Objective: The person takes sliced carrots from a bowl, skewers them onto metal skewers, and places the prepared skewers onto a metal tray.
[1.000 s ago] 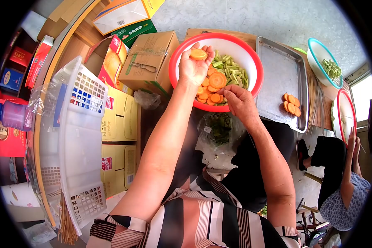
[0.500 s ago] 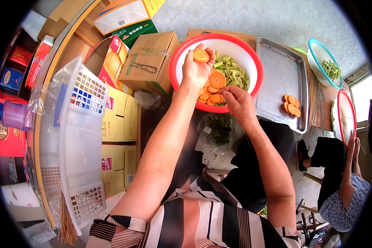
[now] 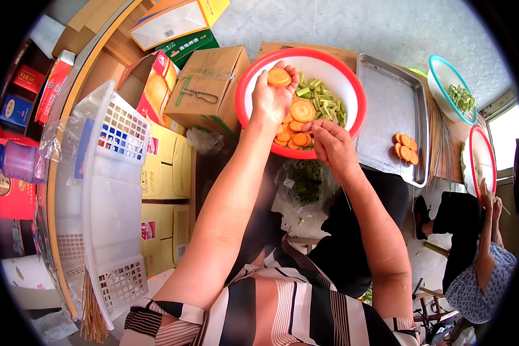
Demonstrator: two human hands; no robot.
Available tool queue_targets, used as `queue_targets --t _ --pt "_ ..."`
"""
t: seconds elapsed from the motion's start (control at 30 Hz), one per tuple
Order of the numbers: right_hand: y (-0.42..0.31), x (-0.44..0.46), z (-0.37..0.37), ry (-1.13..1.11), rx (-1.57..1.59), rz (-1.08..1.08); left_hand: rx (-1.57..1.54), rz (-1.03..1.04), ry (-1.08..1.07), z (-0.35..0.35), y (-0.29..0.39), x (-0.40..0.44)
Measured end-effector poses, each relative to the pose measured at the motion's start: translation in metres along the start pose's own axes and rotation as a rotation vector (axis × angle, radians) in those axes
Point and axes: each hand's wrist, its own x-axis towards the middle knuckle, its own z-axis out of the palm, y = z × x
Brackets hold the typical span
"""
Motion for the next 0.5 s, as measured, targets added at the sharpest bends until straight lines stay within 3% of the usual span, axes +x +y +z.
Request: queue_targets --t 0.5 --pt "0.0036 0.0005 0.0034 0.014 -0.012 -0.026 0.062 -0.008 -0.027 0.0062 -0.0019 -0.0042"
